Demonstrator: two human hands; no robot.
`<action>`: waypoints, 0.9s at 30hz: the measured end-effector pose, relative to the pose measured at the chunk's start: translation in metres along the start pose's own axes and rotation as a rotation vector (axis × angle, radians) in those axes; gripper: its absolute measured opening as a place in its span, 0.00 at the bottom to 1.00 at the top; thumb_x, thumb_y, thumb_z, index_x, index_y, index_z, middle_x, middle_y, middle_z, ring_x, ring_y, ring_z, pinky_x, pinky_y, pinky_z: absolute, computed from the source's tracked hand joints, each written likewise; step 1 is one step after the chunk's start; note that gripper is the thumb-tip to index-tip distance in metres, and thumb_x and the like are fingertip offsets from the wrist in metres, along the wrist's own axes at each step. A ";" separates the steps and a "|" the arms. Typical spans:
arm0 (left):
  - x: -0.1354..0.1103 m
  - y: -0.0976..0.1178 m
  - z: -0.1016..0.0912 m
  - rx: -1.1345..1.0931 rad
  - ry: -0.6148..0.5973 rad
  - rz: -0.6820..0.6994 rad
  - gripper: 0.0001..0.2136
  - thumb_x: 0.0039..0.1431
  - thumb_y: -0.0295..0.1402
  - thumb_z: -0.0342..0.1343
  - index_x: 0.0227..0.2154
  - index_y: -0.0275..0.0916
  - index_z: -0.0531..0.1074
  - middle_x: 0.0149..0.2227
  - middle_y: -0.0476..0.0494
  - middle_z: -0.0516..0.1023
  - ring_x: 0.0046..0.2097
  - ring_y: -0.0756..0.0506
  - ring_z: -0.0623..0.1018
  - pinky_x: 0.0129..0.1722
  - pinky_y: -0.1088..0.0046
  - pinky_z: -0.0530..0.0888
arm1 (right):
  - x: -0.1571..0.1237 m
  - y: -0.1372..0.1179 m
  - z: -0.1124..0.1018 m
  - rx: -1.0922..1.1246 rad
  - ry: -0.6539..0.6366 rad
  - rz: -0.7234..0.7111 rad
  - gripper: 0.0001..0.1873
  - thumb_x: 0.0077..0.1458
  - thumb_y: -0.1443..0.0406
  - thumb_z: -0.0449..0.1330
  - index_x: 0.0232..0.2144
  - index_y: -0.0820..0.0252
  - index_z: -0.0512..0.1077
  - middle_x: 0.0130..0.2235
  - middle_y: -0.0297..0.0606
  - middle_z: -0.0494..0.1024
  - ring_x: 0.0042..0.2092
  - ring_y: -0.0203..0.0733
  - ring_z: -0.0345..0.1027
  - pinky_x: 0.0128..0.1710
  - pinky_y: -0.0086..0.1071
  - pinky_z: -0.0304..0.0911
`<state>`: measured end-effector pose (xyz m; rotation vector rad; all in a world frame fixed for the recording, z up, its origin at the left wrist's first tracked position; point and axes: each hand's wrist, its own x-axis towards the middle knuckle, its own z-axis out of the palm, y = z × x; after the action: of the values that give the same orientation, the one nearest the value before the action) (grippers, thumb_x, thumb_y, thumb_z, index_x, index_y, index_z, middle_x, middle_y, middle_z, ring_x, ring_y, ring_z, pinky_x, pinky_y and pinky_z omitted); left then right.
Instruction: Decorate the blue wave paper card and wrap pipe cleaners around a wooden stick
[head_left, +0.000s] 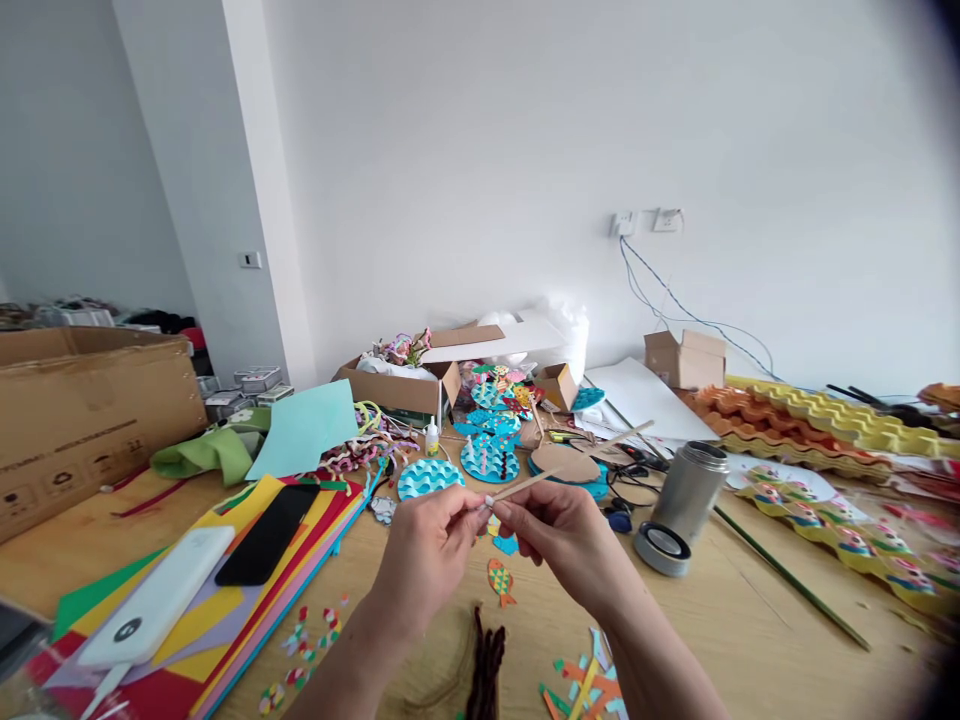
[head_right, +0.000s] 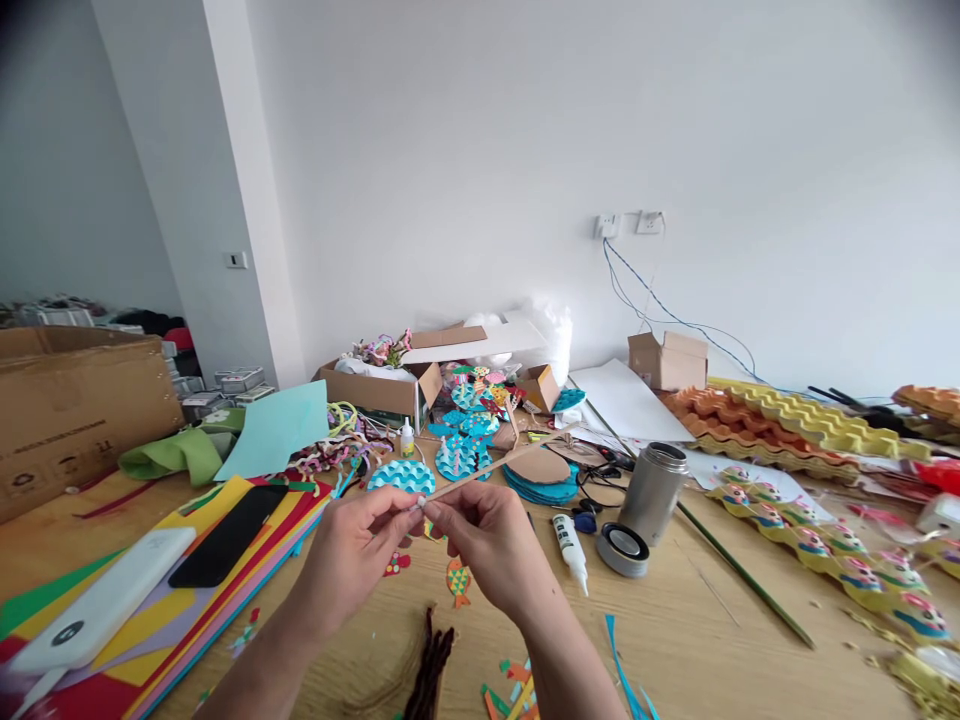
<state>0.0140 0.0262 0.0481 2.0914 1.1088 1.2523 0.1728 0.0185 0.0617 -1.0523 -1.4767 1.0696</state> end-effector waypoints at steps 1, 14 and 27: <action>0.000 0.001 0.000 -0.039 -0.028 -0.036 0.11 0.60 0.35 0.49 0.28 0.38 0.73 0.26 0.47 0.77 0.27 0.49 0.75 0.27 0.77 0.69 | 0.000 0.000 0.000 -0.015 0.009 -0.004 0.16 0.43 0.53 0.66 0.23 0.61 0.75 0.20 0.32 0.71 0.20 0.30 0.58 0.18 0.25 0.51; -0.001 0.007 -0.004 -0.470 -0.198 -0.262 0.13 0.57 0.41 0.53 0.27 0.35 0.70 0.20 0.50 0.71 0.21 0.52 0.73 0.21 0.79 0.70 | -0.003 -0.001 -0.012 -0.060 -0.057 0.043 0.16 0.44 0.54 0.66 0.22 0.62 0.75 0.21 0.33 0.72 0.19 0.29 0.59 0.16 0.23 0.52; 0.002 0.001 -0.004 -0.559 -0.285 -0.341 0.11 0.55 0.39 0.56 0.33 0.35 0.72 0.26 0.46 0.76 0.26 0.50 0.76 0.23 0.78 0.71 | -0.001 0.001 -0.005 0.060 -0.025 0.052 0.17 0.42 0.54 0.67 0.19 0.63 0.73 0.18 0.31 0.70 0.17 0.28 0.56 0.15 0.23 0.51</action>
<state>0.0115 0.0275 0.0516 1.5246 0.8215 0.9269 0.1784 0.0185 0.0611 -1.0435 -1.4351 1.1614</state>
